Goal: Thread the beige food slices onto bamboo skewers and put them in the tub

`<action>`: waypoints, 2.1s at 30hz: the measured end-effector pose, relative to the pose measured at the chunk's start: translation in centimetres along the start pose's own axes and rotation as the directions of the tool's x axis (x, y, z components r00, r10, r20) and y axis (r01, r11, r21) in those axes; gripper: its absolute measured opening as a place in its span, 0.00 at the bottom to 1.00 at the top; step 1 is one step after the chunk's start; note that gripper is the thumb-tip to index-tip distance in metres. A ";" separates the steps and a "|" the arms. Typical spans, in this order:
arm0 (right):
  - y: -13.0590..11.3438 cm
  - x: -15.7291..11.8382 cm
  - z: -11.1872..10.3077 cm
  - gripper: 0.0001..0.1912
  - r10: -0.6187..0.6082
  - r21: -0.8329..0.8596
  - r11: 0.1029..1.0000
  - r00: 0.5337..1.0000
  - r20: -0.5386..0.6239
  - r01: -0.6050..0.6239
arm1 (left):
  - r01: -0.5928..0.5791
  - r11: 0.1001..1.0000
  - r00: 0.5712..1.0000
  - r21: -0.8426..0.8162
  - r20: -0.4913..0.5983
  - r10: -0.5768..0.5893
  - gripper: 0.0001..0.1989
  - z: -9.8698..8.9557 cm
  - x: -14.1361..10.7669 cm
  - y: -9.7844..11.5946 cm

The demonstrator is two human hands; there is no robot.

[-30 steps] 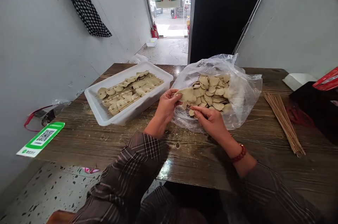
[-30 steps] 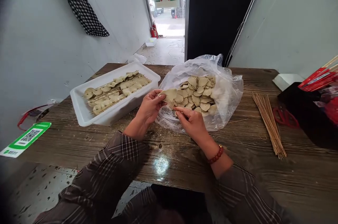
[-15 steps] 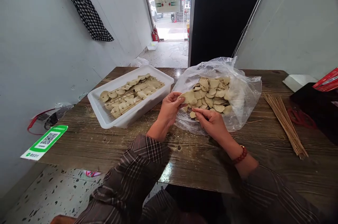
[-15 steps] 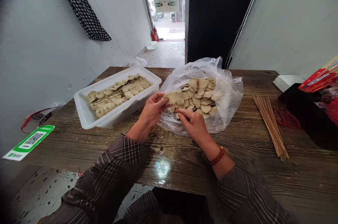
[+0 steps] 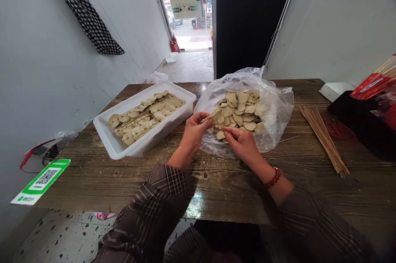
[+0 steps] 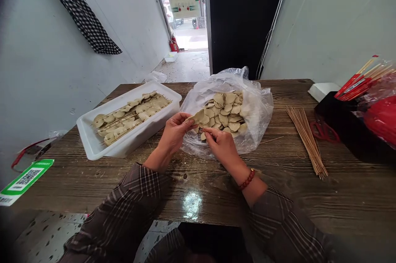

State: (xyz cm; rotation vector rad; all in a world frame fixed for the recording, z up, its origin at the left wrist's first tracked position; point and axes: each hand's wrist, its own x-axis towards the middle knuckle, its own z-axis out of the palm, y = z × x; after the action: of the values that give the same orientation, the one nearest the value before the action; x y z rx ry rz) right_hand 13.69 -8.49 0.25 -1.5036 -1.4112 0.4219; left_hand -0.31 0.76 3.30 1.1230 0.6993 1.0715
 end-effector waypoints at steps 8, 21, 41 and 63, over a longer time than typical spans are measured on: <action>-0.2 -0.1 0.0 0.14 0.006 0.027 1.000 0.999 -0.050 -0.005 | 0.091 0.992 0.995 -0.092 0.047 -0.087 0.19 0.5 -0.3 0.0; -0.4 -0.4 -0.2 0.15 -0.024 -0.008 1.000 1.000 -0.017 0.024 | 0.212 0.949 0.977 -0.233 0.044 -0.208 0.16 -0.1 0.1 -0.2; -0.4 -0.5 -0.1 0.14 -0.118 -0.026 0.993 0.992 -0.041 0.117 | 0.271 0.925 0.962 -0.266 0.036 -0.271 0.12 0.1 -0.1 -0.3; -0.6 -0.3 -0.3 0.14 0.034 0.070 0.997 0.999 0.005 -0.034 | -0.027 0.997 0.998 0.075 0.051 0.023 0.13 0.4 -0.2 -0.5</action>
State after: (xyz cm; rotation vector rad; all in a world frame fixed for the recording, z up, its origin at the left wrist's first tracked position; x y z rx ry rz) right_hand 13.56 -8.98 0.77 -1.4729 -1.3618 0.4906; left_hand 0.08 0.44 2.97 1.2225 0.6923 1.0415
